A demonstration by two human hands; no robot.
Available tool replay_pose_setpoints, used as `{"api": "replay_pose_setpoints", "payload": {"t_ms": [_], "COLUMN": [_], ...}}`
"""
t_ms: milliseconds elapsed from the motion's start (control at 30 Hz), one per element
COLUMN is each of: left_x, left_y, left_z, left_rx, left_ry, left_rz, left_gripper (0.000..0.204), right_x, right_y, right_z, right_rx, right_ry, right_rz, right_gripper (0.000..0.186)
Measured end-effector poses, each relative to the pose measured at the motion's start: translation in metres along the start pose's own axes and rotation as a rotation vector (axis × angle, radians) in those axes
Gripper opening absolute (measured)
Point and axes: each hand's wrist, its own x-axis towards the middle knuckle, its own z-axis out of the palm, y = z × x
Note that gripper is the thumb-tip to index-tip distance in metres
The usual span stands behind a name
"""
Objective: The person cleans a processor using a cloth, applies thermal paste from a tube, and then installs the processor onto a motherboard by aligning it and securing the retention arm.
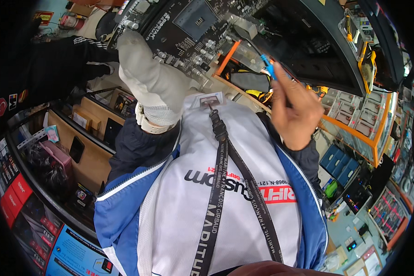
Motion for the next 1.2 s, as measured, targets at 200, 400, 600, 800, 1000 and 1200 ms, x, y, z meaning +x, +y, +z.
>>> {"api": "replay_pose_setpoints", "payload": {"t_ms": [200,400,600,800,1000,1200], "left_x": [0.01,0.017,0.018,0.04,0.061,0.037], "left_y": [-0.009,0.001,0.019,0.02,0.021,0.026], "left_z": [-0.047,-0.056,-0.045,0.009,0.003,0.014], "left_rx": [0.41,0.907,1.412,1.53,1.529,1.585], "left_ry": [-0.168,-0.192,-0.26,0.085,0.112,0.089], "left_rz": [0.249,0.498,0.832,1.652,1.778,1.725], "left_gripper": [0.023,0.031,0.043,0.042,0.048,0.044], "right_x": [0.003,0.004,-0.009,-0.004,-0.021,-0.022], "right_y": [-0.002,0.008,0.017,0.022,0.008,0.036], "right_z": [0.002,0.013,0.014,0.021,0.024,-0.002], "right_rx": [0.028,0.094,0.139,0.062,0.367,0.369], "right_ry": [0.035,-0.015,0.027,0.047,-0.08,-0.025], "right_rz": [0.017,0.015,0.012,0.016,0.321,0.248], "right_gripper": [0.045,0.04,0.039,0.038,0.033,0.037]}}
